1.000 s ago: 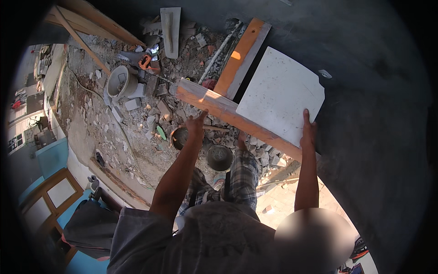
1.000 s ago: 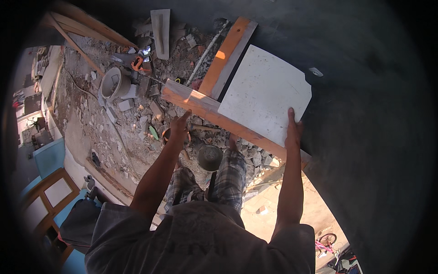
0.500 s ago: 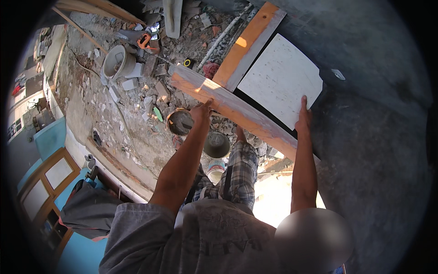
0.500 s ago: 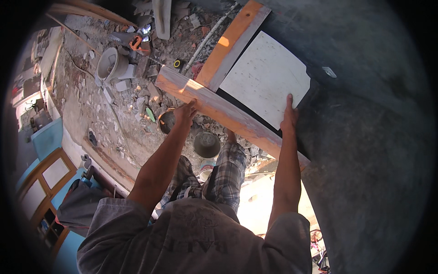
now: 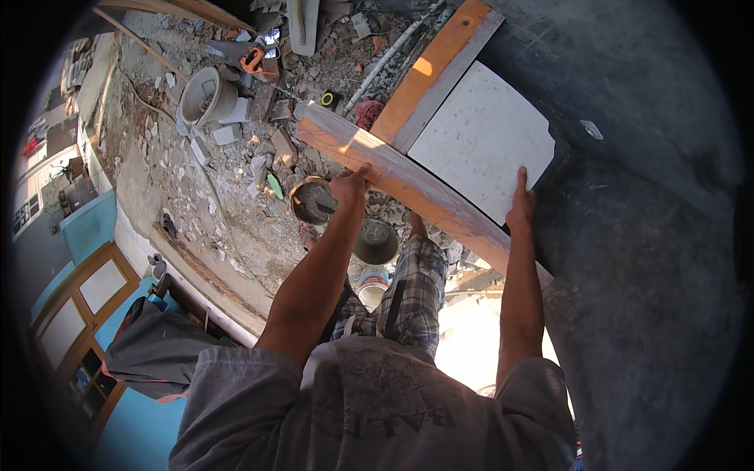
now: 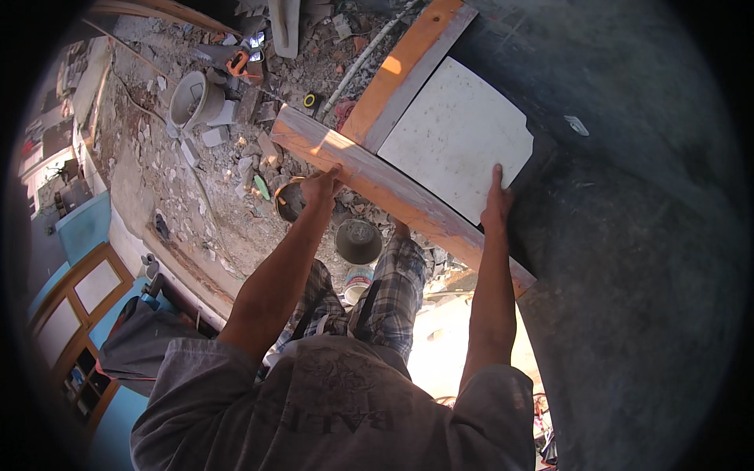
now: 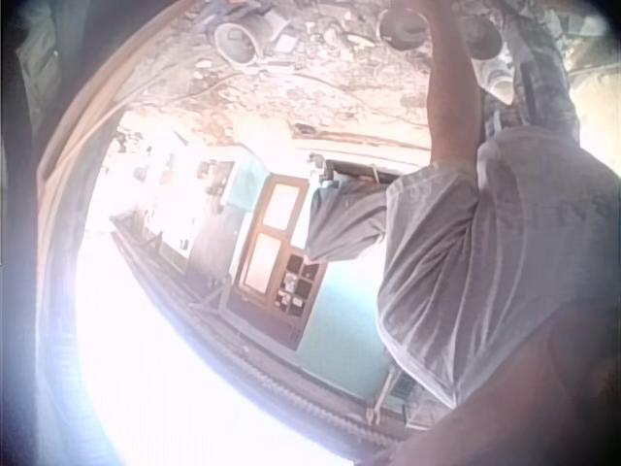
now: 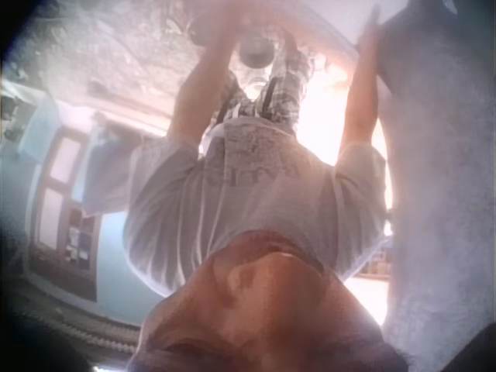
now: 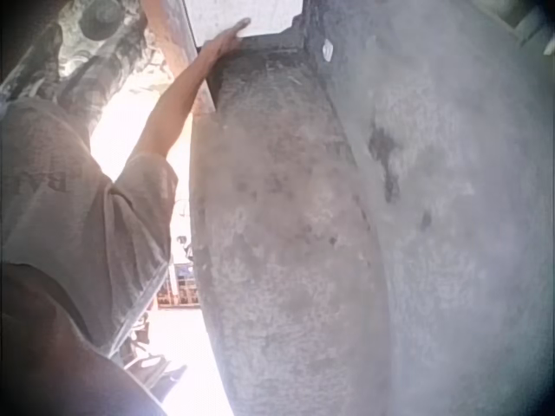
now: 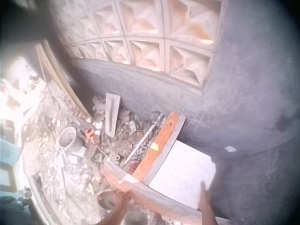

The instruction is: The person cuts a wooden plank with a hand saw and positions it against a wall. They use a hammer to secure the plank and repeatedly measure the gap with a tape measure. The person also places a white tile on the plank to check the fit.

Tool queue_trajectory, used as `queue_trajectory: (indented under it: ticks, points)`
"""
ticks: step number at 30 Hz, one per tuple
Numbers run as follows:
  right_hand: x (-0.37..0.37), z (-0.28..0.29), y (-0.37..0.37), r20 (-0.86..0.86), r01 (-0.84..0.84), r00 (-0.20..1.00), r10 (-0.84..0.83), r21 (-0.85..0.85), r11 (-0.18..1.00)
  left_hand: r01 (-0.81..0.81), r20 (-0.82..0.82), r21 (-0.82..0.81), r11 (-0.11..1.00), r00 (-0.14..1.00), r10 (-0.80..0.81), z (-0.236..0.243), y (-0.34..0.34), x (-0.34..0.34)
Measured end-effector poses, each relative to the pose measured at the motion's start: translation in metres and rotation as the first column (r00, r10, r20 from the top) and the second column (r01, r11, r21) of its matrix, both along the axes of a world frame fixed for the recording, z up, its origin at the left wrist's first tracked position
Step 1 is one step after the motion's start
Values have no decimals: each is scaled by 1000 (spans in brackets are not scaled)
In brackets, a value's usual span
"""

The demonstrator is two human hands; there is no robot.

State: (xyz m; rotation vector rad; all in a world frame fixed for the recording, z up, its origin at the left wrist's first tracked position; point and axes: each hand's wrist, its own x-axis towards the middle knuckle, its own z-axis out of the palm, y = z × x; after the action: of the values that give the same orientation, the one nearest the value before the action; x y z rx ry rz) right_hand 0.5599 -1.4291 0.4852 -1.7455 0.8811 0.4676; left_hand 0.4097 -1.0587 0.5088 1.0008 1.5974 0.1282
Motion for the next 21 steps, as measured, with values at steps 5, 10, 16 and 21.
queue_trajectory:
  ticks: [5, 10, 16, 21]
  points:
    - [-4, 5, 7, -15, 26, 1000, -25, 27, 999, 4, -5, 28, 1000, 1000, -4, 3, -2, 1]
    - [-6, 11, 15, -36, 41, 998, -41, -26, 999, 14, -25, 48, 999, 1000, -12, 1, -1, 2]
    - [-6, 1, 6, -58, 19, 998, -25, -97, 995, 55, -54, 70, 996, 997, -52, 1, -1, 3]
    - [-6, 2, 4, -39, -43, 998, 43, -2, 999, 23, 16, 43, 999, 1000, -24, -5, 2, -3]
